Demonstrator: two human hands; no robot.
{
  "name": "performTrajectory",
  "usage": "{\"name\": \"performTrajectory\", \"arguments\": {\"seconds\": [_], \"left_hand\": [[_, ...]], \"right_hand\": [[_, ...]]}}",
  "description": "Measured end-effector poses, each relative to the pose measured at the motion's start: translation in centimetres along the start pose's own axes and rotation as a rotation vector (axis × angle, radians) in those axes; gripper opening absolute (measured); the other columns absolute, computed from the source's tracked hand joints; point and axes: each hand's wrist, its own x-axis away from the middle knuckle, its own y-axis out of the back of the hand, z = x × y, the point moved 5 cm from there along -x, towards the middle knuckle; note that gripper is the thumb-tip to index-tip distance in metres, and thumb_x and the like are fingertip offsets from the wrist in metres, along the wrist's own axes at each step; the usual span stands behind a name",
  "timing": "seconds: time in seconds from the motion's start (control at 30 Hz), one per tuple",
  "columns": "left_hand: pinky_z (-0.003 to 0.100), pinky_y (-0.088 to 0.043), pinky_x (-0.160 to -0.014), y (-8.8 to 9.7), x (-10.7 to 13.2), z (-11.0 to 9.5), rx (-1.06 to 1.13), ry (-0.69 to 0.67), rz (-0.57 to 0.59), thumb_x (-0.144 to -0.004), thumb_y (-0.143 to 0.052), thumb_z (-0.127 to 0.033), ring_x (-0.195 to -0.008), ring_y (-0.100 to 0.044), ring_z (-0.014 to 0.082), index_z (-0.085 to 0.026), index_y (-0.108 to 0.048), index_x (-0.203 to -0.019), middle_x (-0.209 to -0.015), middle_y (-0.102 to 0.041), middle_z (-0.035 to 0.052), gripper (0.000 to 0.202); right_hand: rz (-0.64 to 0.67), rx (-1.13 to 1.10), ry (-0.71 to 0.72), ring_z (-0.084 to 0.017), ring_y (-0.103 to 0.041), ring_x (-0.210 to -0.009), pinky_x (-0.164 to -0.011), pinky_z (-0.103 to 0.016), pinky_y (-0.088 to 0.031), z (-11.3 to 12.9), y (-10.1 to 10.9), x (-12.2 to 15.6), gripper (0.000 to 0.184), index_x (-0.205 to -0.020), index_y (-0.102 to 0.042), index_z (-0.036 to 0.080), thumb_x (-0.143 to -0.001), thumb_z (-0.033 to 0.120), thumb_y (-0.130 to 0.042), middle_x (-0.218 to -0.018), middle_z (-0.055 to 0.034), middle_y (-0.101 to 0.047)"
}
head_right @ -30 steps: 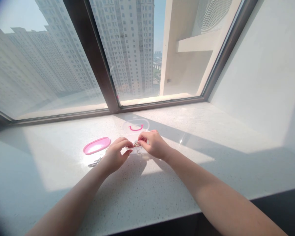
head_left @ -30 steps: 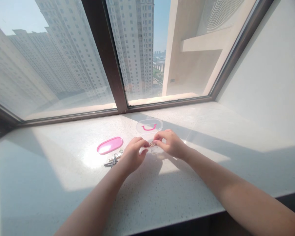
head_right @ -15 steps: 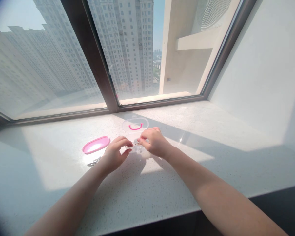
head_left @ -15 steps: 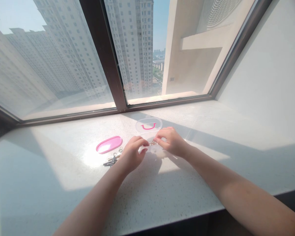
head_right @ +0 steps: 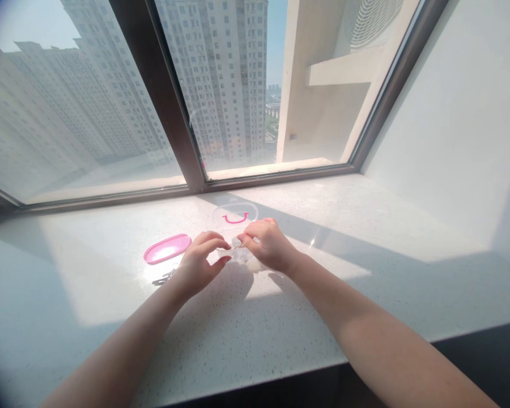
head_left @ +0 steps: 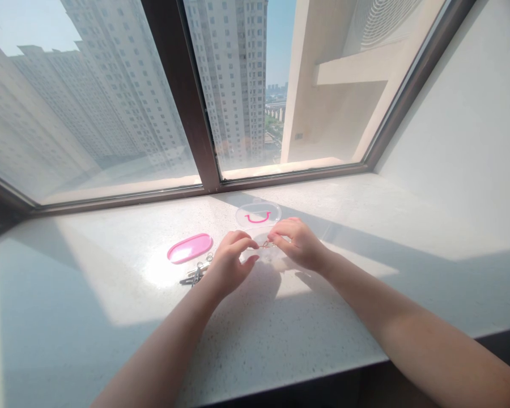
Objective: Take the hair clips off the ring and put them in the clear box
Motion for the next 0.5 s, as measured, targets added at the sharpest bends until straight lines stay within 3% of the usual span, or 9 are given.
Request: {"name": "performTrajectory", "arguments": {"seconds": [0.23, 0.5], "left_hand": [[0.039, -0.049, -0.083, 0.01, 0.08, 0.03, -0.006, 0.002, 0.011, -0.077, -0.067, -0.010, -0.093, -0.058, 0.0223, -0.022, -0.065, -0.086, -0.094, -0.062, 0.0052, 0.015], [0.040, -0.049, -0.083, 0.17, 0.08, -0.10, -0.018, 0.005, -0.001, -0.078, -0.067, -0.012, -0.094, -0.058, 0.0233, -0.022, -0.065, -0.088, -0.095, -0.062, 0.0057, 0.015]], "right_hand": [[-0.027, -0.027, 0.020, -0.018, -0.062, -0.075, -0.090, -0.038, -0.033, 0.16, 0.17, 0.09, 0.019, -0.069, -0.064, 0.019, -0.087, 0.024, -0.060, -0.075, -0.0013, -0.071], [-0.045, -0.043, 0.022, -0.019, -0.063, -0.075, -0.091, -0.039, -0.034, 0.18, 0.35, 0.16, 0.019, -0.069, -0.064, 0.020, -0.087, 0.022, -0.059, -0.075, -0.0014, -0.071]]}}
